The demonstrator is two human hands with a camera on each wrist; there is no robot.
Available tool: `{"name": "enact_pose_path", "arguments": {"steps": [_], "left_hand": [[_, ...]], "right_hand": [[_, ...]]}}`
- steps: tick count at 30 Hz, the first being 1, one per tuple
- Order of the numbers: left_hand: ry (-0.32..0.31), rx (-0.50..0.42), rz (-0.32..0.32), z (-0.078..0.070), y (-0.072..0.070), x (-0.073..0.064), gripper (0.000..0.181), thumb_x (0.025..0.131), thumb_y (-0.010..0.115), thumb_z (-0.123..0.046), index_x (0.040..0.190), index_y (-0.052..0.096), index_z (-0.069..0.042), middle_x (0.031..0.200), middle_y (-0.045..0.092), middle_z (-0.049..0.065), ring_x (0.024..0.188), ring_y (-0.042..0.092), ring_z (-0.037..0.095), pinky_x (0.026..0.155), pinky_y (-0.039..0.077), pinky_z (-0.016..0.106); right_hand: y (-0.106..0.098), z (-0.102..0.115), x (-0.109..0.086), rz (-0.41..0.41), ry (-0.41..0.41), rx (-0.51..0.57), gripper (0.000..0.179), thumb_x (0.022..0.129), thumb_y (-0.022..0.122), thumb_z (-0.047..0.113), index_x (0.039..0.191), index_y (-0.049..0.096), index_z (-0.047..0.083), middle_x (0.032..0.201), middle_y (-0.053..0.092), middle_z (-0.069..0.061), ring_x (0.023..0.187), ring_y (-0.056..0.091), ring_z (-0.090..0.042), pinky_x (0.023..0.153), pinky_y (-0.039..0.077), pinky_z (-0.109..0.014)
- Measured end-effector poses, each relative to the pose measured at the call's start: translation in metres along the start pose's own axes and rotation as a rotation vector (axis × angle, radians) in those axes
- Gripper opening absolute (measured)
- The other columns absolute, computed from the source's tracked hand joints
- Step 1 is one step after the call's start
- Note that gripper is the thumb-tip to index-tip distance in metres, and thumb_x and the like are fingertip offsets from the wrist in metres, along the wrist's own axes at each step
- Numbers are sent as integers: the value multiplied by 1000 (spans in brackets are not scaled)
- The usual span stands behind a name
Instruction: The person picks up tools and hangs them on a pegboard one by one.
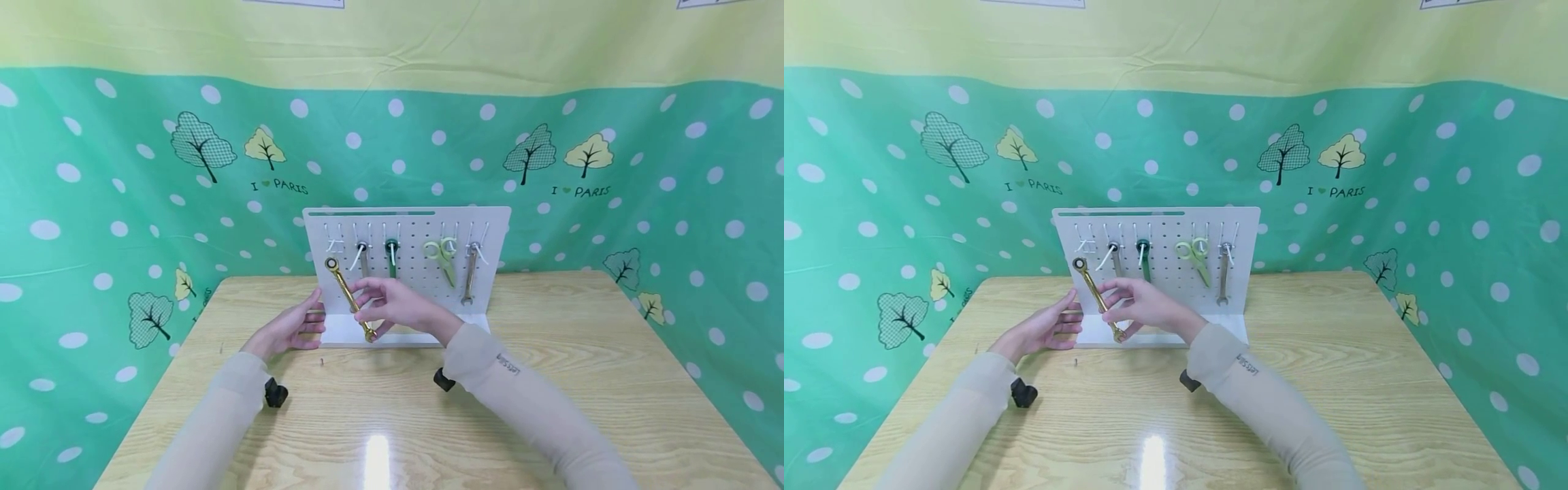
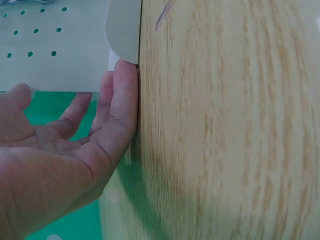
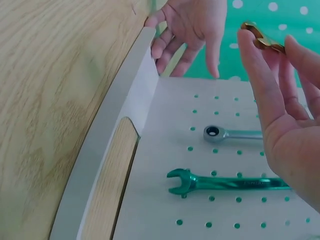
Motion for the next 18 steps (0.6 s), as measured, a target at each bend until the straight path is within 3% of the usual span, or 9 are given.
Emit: {"name": "enact_pose_path", "arguments": {"steps": [6,18], "left_hand": [[4,5,-1,0,0,-1,95,94,43,-77,153,33,-4,133,49,17,111,54,26,90,58,45],[0,7,12,-1,-1,-3,97,93,43,-77,155,30,-3,137,47,18,113,53,26,91,57,45]], "right_hand": [[6,4,7,-40,-44,26,49,93,72,0,138,57,12,115,61,-14,95,67,-26,70,62,-53],[9,8,18,-139,-16,14,50,93,73,4,140,57,16,118,62,-12,99,67,-28,71,63,-48]]}}
Point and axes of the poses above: each hand's wrist, its own x-axis towards the middle knuckle, its own y-axis out of the palm, z = x × y, the point moved 2 cm from there along x, towards the middle knuckle
